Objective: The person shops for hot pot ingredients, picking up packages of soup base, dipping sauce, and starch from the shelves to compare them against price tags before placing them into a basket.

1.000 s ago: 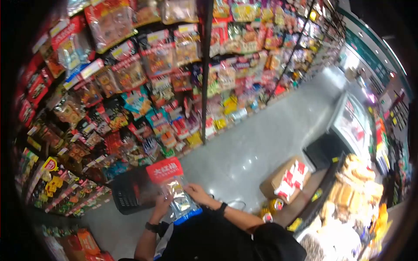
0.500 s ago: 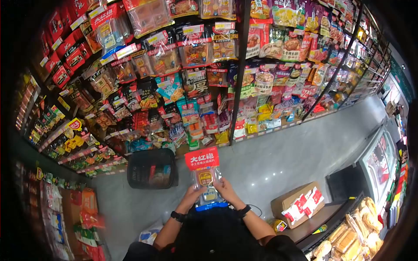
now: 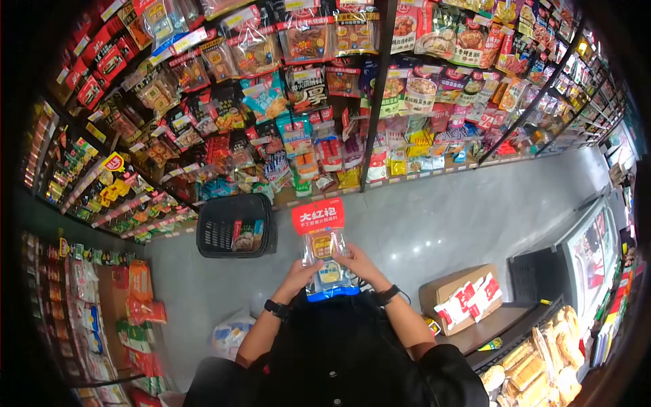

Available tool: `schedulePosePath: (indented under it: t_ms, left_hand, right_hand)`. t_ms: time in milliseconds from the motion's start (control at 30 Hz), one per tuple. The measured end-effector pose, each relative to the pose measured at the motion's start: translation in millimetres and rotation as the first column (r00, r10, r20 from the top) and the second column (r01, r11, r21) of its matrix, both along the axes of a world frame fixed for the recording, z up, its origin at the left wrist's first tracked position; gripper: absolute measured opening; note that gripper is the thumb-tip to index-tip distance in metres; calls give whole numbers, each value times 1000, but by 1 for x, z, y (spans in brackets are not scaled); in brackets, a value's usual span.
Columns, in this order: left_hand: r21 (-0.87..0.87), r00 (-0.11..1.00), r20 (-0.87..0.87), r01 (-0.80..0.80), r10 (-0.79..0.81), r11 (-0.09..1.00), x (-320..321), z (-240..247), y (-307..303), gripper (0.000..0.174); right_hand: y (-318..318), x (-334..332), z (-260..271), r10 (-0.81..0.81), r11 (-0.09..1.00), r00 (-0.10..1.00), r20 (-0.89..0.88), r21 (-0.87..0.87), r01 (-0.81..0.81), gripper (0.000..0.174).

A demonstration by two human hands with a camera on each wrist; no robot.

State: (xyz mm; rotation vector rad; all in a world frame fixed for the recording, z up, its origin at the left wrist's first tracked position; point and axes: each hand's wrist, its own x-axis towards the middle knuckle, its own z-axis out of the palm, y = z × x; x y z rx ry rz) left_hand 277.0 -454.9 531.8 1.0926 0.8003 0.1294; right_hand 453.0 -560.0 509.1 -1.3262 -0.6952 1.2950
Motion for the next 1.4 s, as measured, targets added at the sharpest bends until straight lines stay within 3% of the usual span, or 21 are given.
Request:
schedulePosePath:
  t_ms: [67, 100, 267, 367, 467, 567, 633, 800, 1000, 1200, 1400]
  left_hand:
    - [1, 999, 33, -19, 19, 1000, 5, 7, -9, 28]
    - [38, 993, -74, 95, -92, 995, 3, 3, -4, 30]
    - [20, 999, 6, 50, -50, 999, 9, -4, -15, 29]
    - [72, 998, 59, -13, 9, 997, 9, -17, -19, 27]
    - [102, 1000, 5, 27, -28, 994, 6, -7, -18, 29]
    - [-50, 999, 19, 44, -43, 998, -3, -30, -13, 33]
    - [-204, 993, 104, 73, -53, 976, -4, -22, -12, 36]
    - [-258, 974, 208, 141, -88, 956, -5, -10, -18, 42]
    - [-290, 972, 227, 130, -64, 948, -4, -16, -15, 43]
    - [-195, 968, 238, 129, -80, 972, 1, -19, -11, 44]
    - [-95, 952, 298, 109, -76, 990, 14, -1, 1, 42]
  right_hand:
    - [-7, 5, 14, 39, 999, 999, -1, -30, -39, 38]
    - [-10, 5, 15, 51, 999, 999, -11, 4, -51, 37]
    - [-17, 8, -7, 37, 999, 998, -54, 18, -36, 37]
    - [-21, 7, 1, 27, 1000, 1000, 13, -6, -26, 33]
    - [-23, 3, -5, 31, 999, 1000, -4, 9, -31, 33]
    - [-23, 5, 7, 110, 994, 994, -11, -27, -111, 37]
    - [-24, 0, 1, 52, 999, 998, -43, 4, -52, 41]
    - [-23, 2, -16, 53, 996, 998, 26, -70, -51, 55]
    - [-20, 3, 3, 63, 994, 998, 31, -89, -60, 58]
    - [-19, 8, -1, 71, 997, 996, 49, -40, -69, 58]
    - [-8, 13, 3, 37, 998, 996, -76, 63, -32, 55]
